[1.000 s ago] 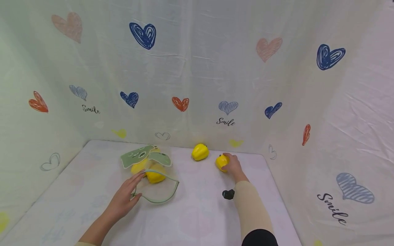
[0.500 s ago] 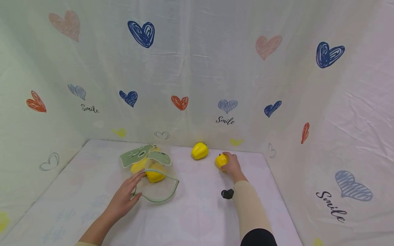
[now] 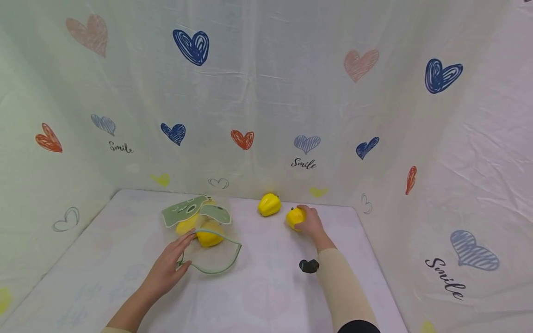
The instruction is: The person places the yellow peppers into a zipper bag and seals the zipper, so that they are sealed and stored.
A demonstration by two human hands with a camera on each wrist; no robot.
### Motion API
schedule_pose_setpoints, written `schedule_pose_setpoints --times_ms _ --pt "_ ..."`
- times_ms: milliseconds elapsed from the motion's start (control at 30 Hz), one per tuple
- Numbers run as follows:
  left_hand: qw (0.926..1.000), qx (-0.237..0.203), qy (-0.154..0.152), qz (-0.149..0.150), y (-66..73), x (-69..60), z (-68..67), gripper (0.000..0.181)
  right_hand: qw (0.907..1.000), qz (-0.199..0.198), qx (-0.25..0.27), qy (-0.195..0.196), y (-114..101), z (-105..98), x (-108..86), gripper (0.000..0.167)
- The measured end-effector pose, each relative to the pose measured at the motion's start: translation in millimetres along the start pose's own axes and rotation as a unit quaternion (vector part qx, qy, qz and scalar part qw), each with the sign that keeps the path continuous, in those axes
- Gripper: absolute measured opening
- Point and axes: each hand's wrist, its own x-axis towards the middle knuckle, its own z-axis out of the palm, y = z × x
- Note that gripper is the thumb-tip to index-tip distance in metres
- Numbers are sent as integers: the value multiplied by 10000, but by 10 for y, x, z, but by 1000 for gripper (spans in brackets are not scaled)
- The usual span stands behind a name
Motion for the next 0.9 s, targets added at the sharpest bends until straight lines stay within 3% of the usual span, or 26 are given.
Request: schedule_pose_setpoints --times_ms 200,467,900 --pt "10000 -71 15 64 -17 16 5 84 9995 -317 -31 3 -81 -5 -62 72" --pt "9998 -102 44 134 -27 22 30 84 9995 -306 19 -114 -245 -26 -178 70" --pt "9998 -169 -72 -5 3 22 21 83 9973 -521 169 -488 -452 -25 -473 69"
